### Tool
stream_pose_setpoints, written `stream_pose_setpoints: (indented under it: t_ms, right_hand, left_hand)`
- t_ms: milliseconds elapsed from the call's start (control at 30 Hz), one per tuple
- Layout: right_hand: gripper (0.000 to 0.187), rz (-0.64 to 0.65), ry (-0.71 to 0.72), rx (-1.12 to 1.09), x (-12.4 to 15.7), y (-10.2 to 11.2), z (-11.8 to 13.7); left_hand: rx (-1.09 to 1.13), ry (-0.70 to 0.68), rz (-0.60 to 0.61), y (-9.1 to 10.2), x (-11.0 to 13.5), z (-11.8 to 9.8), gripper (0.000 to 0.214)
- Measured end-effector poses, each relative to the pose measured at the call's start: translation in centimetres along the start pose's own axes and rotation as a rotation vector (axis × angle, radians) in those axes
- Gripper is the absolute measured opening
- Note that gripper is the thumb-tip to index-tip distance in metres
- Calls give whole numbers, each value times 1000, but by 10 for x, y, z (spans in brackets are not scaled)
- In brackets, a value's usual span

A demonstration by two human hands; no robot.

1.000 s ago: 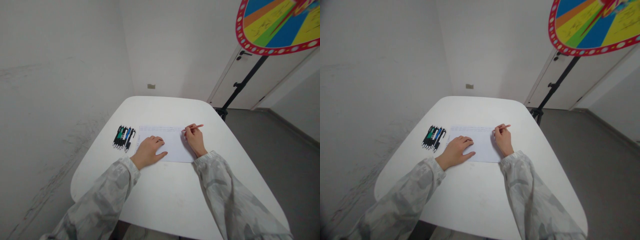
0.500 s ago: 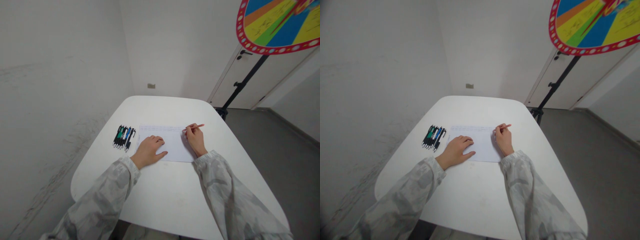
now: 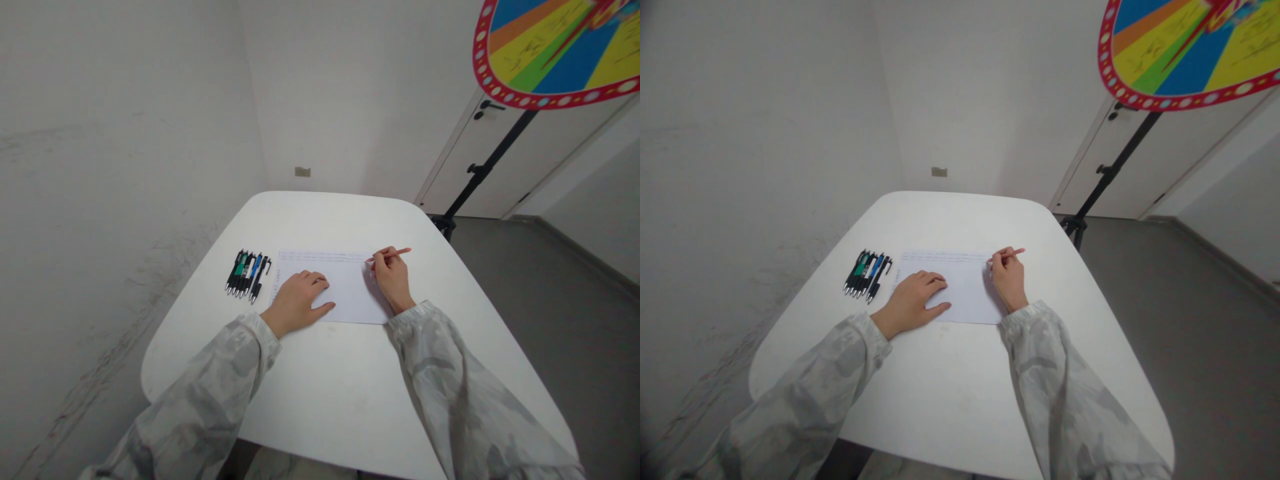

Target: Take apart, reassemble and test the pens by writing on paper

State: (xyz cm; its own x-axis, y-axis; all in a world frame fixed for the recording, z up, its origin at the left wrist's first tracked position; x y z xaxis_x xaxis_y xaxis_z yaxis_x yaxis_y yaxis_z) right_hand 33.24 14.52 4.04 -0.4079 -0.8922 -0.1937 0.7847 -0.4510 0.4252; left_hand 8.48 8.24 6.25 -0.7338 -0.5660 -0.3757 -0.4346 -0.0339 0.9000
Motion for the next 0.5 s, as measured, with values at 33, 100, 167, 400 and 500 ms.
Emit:
stream_pose_setpoints:
  t_ms: [33, 100, 167, 400, 500]
  right_hand:
    - [30, 1, 0, 0, 0, 0, 0]
    - [30, 6, 4, 6, 0, -1, -1]
    - [30, 9, 7, 16, -1, -1, -1]
    - [25, 16, 8, 33, -1, -2, -1]
    - [25, 16, -2, 36, -2, -2, -3]
  left_hand:
    - [2, 0, -1, 0, 0, 0, 34]
    - [0, 2, -5, 1, 0, 0, 34]
    - [-2, 4, -4, 0, 1, 0, 35]
    - [-7, 5, 9, 0, 0, 0, 35]
    - [-4, 4, 7, 1, -1, -1, 34]
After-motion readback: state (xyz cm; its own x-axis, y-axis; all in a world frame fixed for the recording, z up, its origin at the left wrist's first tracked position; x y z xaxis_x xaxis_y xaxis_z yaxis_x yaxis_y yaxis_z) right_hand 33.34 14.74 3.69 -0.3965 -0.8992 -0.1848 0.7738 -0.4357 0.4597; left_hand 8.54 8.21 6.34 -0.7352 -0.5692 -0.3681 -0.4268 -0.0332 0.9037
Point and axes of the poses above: each hand's wrist, its own x-axis away from the middle knuckle, its own y-axis out of the back of the hand, z = x × y, the point moved 10 cm from there along -x, towards the middle knuckle, and after that the axes turned 7 degrees about -y, right-handed, at the moved point
